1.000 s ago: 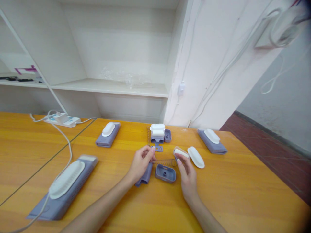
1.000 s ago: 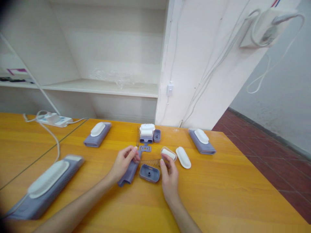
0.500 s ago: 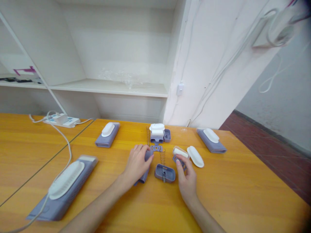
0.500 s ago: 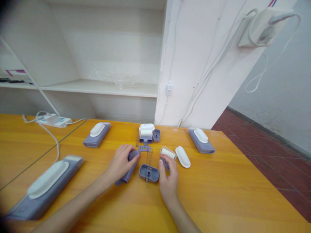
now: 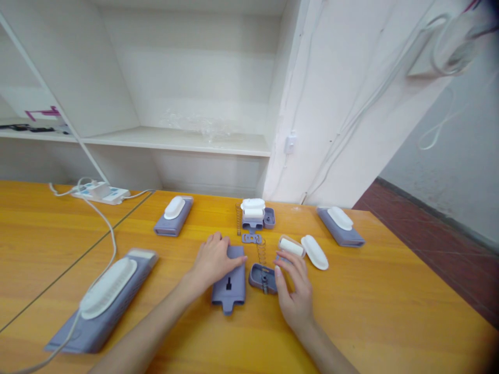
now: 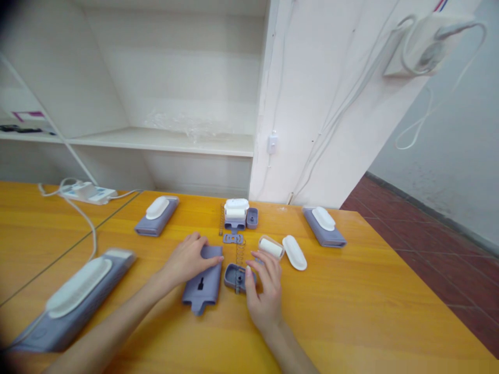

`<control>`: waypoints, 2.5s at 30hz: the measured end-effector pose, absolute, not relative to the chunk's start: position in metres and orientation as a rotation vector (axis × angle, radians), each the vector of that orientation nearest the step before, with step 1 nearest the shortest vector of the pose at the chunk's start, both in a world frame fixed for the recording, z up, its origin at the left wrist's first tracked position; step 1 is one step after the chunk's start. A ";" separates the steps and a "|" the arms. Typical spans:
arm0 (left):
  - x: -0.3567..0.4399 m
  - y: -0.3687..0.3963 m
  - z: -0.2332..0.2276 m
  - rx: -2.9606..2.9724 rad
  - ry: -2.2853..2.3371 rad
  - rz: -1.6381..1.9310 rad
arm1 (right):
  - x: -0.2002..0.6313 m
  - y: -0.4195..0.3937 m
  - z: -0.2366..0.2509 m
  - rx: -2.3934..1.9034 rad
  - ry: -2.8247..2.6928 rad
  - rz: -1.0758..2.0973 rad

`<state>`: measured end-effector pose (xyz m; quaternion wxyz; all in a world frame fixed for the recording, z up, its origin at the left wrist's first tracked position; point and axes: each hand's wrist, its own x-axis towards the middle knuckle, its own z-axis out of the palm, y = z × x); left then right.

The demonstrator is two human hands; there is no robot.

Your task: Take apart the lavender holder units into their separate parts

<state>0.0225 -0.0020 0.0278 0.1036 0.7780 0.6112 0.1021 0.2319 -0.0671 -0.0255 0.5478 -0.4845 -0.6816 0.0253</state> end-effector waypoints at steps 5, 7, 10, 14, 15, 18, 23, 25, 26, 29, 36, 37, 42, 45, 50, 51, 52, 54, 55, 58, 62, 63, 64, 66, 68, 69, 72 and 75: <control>0.012 0.000 0.038 2.272 1.705 0.043 | 0.229 -0.073 -0.023 -1.078 -1.724 -0.070; 0.007 -0.001 0.041 2.258 1.642 -0.039 | 0.227 -0.078 -0.020 -1.041 -1.784 -0.115; 0.003 -0.006 0.048 2.315 1.481 -0.120 | 0.222 -0.088 -0.012 -0.976 -1.914 -0.177; 0.001 -0.016 0.059 2.306 1.136 -0.242 | 0.204 -0.106 0.003 -0.932 -2.071 -0.147; 0.001 -0.017 0.062 2.295 1.060 -0.242 | 0.198 -0.111 0.005 -0.941 -2.094 -0.124; 0.001 -0.020 0.071 2.283 0.919 -0.141 | 0.178 -0.124 0.006 -1.073 -2.109 -0.080; 0.005 -0.023 0.081 2.024 0.905 0.023 | 0.163 -0.133 0.005 -1.476 -2.112 -0.044; 0.007 -0.026 0.084 1.922 0.921 0.079 | 0.165 -0.132 0.010 -1.553 -2.160 -0.002; 0.008 -0.027 0.084 1.895 0.930 0.105 | 0.168 -0.130 0.014 -1.573 -2.179 0.028; 0.010 -0.025 0.081 1.861 0.990 0.219 | 0.180 -0.124 0.029 -1.591 -2.155 0.068; 0.015 0.007 0.034 2.144 1.584 0.503 | 0.249 -0.086 0.063 -1.745 -1.951 -0.194; 0.017 0.010 0.024 2.250 1.701 0.458 | 0.264 -0.079 0.064 -1.855 -1.926 -0.204; 0.025 0.013 -0.009 2.382 1.782 0.364 | 0.349 -0.053 0.045 -2.414 -1.859 -0.044; 0.027 0.012 -0.015 2.430 1.779 0.325 | 0.388 -0.046 0.027 -2.590 -1.834 0.188; 0.028 0.012 -0.016 2.464 1.792 0.283 | 0.420 -0.041 0.009 -2.713 -1.742 0.288; 0.027 0.012 -0.016 2.467 1.793 0.278 | 0.424 -0.041 0.007 -2.717 -1.731 0.284; 0.027 0.011 -0.016 2.470 1.795 0.273 | 0.427 -0.041 0.005 -2.714 -1.721 0.281; 0.027 0.011 -0.015 2.473 1.798 0.266 | 0.434 -0.041 0.000 -2.703 -1.709 0.284; 0.027 0.011 -0.015 2.472 1.799 0.265 | 0.437 -0.040 -0.002 -2.698 -1.707 0.288; 0.028 0.010 -0.014 2.469 1.804 0.263 | 0.442 -0.041 -0.005 -2.703 -1.697 0.300; 0.028 0.009 -0.013 2.454 1.819 0.256 | 0.439 -0.041 -0.001 -2.705 -1.713 0.221; 0.028 0.009 -0.013 2.452 1.821 0.253 | 0.435 -0.040 0.003 -2.688 -1.728 0.165; 0.028 0.010 -0.013 2.452 1.822 0.250 | 0.430 -0.040 0.006 -2.663 -1.745 0.099; 0.028 0.010 -0.013 2.455 1.820 0.246 | 0.415 -0.039 0.015 -2.578 -1.794 -0.029; 0.028 0.010 -0.013 2.458 1.819 0.243 | 0.397 -0.037 0.022 -2.481 -1.848 -0.145; 0.028 0.009 -0.014 2.460 1.820 0.241 | 0.387 -0.036 0.024 -2.430 -1.881 -0.204; 0.028 0.009 -0.013 2.465 1.821 0.238 | 0.359 -0.032 0.022 -2.250 -2.001 -0.298; 0.028 0.008 -0.012 2.460 1.824 0.233 | 0.341 -0.029 0.014 -2.203 -2.066 -0.250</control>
